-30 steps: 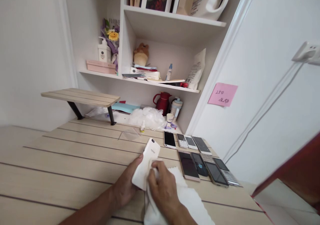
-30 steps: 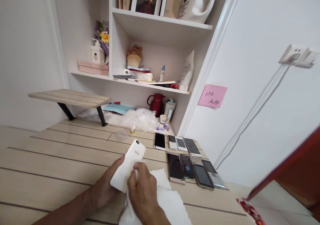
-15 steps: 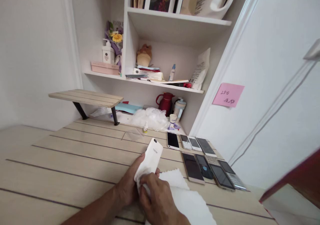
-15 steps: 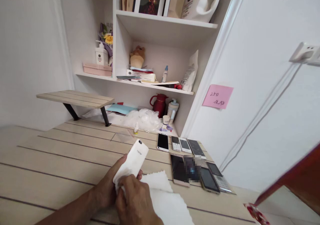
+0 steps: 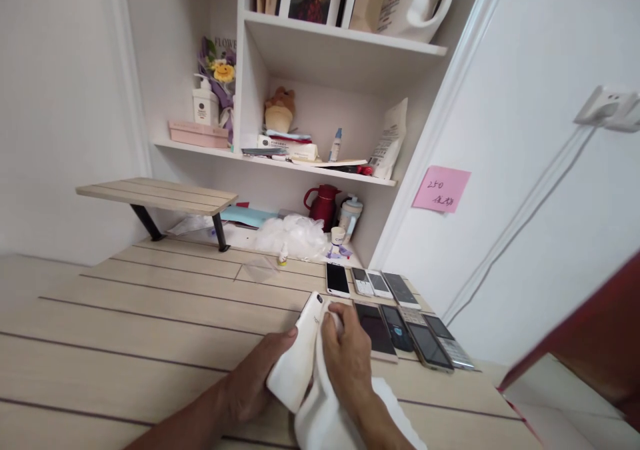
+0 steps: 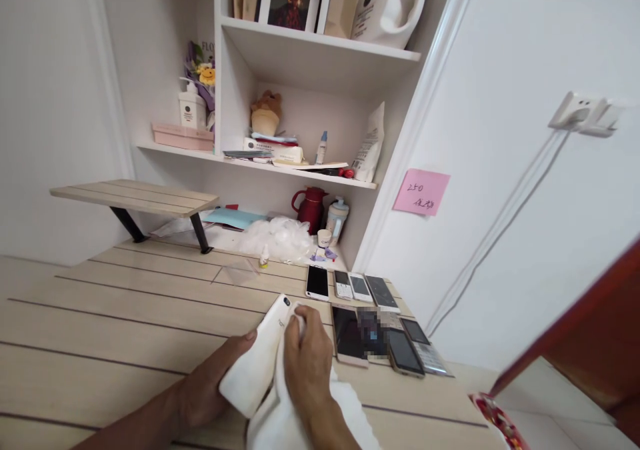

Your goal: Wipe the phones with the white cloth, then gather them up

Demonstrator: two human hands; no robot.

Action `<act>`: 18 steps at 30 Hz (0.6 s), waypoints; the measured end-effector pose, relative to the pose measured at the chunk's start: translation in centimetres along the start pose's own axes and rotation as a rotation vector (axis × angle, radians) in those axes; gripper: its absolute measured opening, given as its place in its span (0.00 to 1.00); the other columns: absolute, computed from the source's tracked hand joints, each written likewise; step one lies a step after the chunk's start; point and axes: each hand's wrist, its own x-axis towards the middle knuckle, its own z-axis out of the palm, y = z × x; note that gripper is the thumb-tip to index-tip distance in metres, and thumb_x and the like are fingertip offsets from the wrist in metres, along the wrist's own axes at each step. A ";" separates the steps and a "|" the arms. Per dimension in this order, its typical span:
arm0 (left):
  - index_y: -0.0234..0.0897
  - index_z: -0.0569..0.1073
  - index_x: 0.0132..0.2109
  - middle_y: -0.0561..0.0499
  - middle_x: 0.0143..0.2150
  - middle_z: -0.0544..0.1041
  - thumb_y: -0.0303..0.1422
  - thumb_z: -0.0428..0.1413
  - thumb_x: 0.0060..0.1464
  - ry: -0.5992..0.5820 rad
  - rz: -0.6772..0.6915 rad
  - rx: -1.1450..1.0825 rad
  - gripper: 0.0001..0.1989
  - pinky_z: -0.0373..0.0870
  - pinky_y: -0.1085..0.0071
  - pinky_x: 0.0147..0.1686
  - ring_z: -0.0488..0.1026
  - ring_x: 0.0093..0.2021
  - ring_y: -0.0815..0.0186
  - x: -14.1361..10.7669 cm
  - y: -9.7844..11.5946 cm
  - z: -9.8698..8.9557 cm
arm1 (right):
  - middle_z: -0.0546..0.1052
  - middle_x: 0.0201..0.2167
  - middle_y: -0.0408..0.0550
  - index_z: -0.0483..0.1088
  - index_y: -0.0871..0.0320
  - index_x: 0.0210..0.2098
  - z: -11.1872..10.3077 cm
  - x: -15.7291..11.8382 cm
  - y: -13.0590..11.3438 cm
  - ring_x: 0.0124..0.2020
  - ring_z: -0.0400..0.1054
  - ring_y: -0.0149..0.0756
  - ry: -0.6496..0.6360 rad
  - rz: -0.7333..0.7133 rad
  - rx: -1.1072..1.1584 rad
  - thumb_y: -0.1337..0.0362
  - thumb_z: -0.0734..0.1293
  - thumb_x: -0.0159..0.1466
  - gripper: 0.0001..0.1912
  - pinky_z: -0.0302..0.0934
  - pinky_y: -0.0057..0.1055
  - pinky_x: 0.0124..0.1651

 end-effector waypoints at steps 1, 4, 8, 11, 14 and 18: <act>0.28 0.79 0.37 0.44 0.31 0.78 0.45 0.54 0.59 -0.014 0.020 0.078 0.21 0.65 0.70 0.32 0.72 0.31 0.62 0.0 0.0 0.0 | 0.79 0.36 0.49 0.68 0.56 0.42 -0.2 0.3 0.1 0.35 0.73 0.43 0.016 0.058 0.012 0.59 0.58 0.66 0.11 0.62 0.36 0.40; 0.28 0.79 0.35 0.48 0.30 0.77 0.43 0.59 0.54 -0.052 0.063 0.259 0.18 0.62 0.72 0.31 0.69 0.30 0.64 0.4 -0.4 -0.1 | 0.78 0.39 0.50 0.68 0.57 0.45 -0.6 0.7 0.3 0.39 0.73 0.43 0.057 0.147 0.089 0.56 0.60 0.66 0.13 0.63 0.36 0.42; 0.30 0.78 0.31 0.52 0.25 0.74 0.46 0.59 0.53 0.000 0.161 0.307 0.20 0.61 0.72 0.30 0.67 0.27 0.67 0.9 -0.9 -0.2 | 0.78 0.38 0.49 0.68 0.56 0.44 -0.5 -0.1 -0.3 0.40 0.73 0.41 0.004 0.027 0.191 0.57 0.61 0.66 0.12 0.64 0.34 0.43; 0.31 0.79 0.35 0.49 0.28 0.76 0.48 0.54 0.58 0.037 0.157 0.241 0.22 0.64 0.70 0.35 0.70 0.32 0.62 0.5 -0.7 0.1 | 0.78 0.36 0.48 0.69 0.56 0.43 -0.3 -1.3 -1.2 0.37 0.73 0.38 -0.083 -0.162 0.215 0.62 0.61 0.66 0.08 0.65 0.32 0.42; 0.32 0.78 0.43 0.46 0.32 0.79 0.51 0.48 0.60 0.051 0.101 -0.004 0.26 0.66 0.67 0.42 0.74 0.38 0.58 0.3 -0.5 0.4 | 0.76 0.35 0.47 0.69 0.55 0.44 -0.1 -2.7 -2.4 0.35 0.73 0.36 -0.193 -0.383 0.222 0.66 0.60 0.67 0.08 0.64 0.31 0.39; 0.31 0.78 0.34 0.44 0.27 0.78 0.58 0.46 0.56 0.009 -0.137 -0.216 0.33 0.68 0.65 0.38 0.75 0.32 0.57 0.6 -0.8 0.2 | 0.74 0.33 0.46 0.67 0.55 0.46 -0.3 -3.7 -3.5 0.31 0.71 0.35 -0.345 -0.616 0.207 0.70 0.60 0.67 0.10 0.62 0.30 0.33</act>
